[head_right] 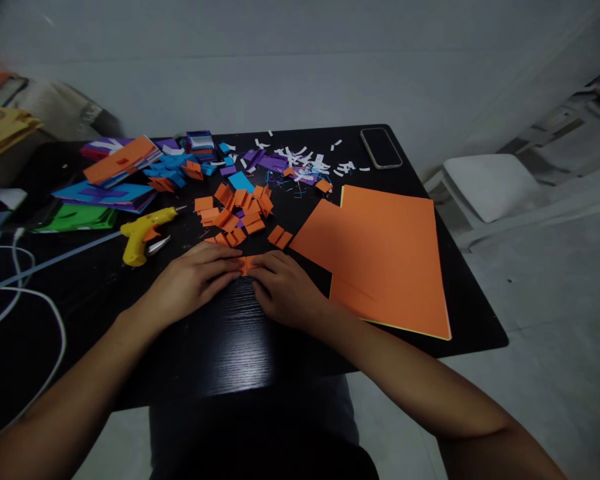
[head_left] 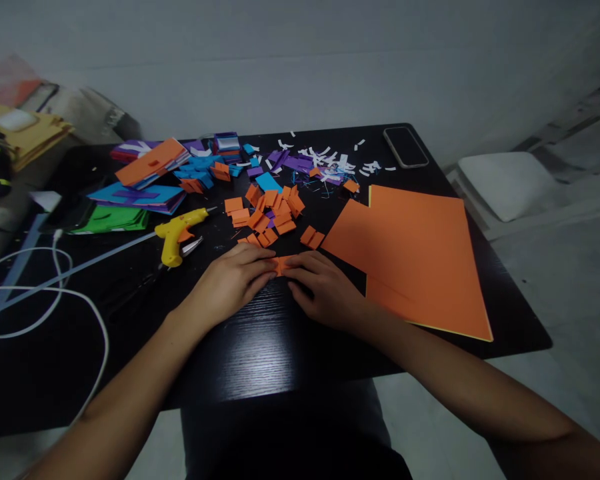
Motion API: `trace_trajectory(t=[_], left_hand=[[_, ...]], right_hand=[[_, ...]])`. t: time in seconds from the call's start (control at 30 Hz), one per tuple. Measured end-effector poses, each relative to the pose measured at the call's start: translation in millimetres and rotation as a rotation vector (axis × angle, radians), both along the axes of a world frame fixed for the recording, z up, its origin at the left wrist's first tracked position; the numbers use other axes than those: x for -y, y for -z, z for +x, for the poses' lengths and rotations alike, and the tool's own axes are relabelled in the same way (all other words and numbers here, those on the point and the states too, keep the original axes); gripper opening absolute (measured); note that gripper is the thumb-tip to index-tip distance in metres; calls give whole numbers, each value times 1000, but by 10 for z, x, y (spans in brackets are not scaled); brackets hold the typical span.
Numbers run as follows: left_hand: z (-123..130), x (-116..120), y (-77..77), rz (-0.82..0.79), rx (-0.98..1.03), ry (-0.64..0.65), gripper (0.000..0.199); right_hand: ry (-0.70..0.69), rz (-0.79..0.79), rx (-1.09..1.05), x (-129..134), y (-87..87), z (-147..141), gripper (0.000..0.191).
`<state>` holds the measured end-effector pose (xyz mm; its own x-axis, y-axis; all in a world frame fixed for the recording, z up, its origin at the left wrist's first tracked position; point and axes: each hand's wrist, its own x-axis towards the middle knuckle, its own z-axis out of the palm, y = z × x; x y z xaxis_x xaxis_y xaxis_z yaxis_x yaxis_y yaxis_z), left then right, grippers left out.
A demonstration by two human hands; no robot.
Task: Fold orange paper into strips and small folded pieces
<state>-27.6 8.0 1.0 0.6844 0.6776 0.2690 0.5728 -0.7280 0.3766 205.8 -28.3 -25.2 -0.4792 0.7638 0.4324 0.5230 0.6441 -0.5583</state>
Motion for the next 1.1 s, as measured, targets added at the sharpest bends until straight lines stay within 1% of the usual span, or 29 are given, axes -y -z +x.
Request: trace_trajectory(t=[0.23, 0.47, 0.67, 1.0, 1.1], left_hand=[[-6, -2, 14, 12, -44, 24, 27], [3, 3, 44, 30, -32, 20, 28], [-4, -2, 45, 43, -21, 18, 26], [-24, -21, 67, 26, 11, 27, 25], [-20, -23, 71, 15, 20, 26, 26]], right_hand=[[4, 2, 9, 2, -17, 2, 23], [1, -20, 18, 1, -20, 5, 24], [-2, -16, 11, 0, -11, 4, 25], [-7, -27, 13, 0, -19, 3, 25], [-17, -26, 31, 1, -16, 8, 28]])
